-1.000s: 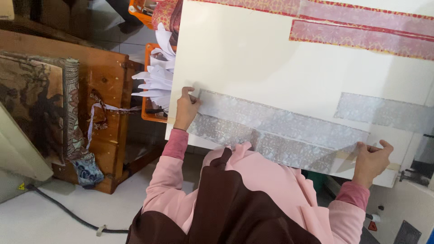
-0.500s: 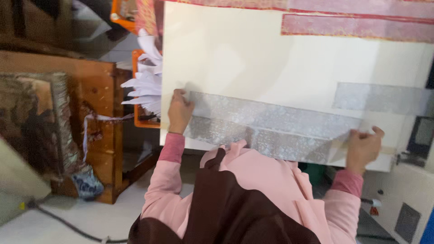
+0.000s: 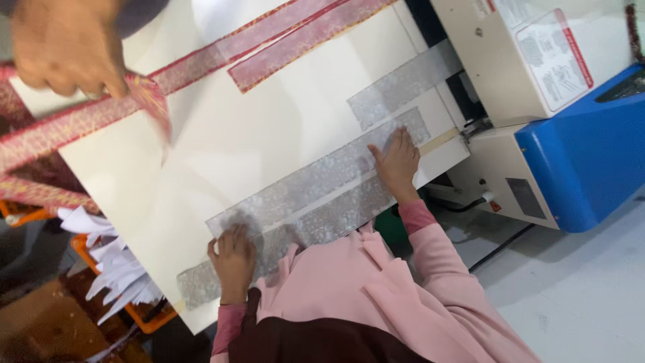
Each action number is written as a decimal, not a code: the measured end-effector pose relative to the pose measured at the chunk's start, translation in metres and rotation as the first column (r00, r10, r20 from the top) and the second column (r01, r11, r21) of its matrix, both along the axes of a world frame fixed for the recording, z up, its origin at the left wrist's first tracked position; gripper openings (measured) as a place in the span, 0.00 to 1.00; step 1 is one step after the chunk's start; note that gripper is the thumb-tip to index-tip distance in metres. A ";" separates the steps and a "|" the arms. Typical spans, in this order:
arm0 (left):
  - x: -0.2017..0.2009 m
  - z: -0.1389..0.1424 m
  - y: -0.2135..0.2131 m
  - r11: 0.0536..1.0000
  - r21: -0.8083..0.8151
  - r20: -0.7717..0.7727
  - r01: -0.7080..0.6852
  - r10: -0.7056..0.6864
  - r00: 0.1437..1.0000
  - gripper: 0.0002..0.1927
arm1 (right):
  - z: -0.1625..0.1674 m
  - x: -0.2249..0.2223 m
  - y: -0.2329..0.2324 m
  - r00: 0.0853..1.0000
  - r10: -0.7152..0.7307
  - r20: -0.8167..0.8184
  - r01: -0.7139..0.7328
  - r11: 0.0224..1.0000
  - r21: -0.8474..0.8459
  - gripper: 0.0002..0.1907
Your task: The person places thin white sheets onto a large white board that has patterned strips laid out. They smooth each sheet by hand and feed it into a machine on the right side of the table. A coworker assists by handling similar sheets on the opposite side of the board.
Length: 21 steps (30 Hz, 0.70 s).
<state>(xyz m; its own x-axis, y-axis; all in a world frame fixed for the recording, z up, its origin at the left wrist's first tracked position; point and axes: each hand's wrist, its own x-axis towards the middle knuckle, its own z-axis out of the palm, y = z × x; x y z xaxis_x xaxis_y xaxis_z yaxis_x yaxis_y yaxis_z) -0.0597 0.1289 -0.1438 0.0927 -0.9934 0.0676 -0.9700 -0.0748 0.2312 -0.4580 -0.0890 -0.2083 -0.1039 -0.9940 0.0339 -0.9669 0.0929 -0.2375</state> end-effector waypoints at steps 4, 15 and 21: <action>-0.021 -0.009 -0.014 0.996 0.032 -0.012 0.089 -0.088 0.996 0.21 | 0.003 -0.027 -0.023 0.997 -0.071 0.044 0.071 0.997 -0.002 0.50; -0.075 -0.020 -0.061 0.970 0.127 -0.031 0.207 -0.204 0.978 0.26 | 0.012 -0.065 -0.071 0.979 -0.198 0.055 0.194 0.978 0.080 0.55; -0.092 -0.016 -0.077 0.950 0.099 -0.033 0.295 -0.294 0.955 0.26 | 0.017 -0.084 -0.087 0.965 -0.256 0.051 0.248 0.960 0.132 0.56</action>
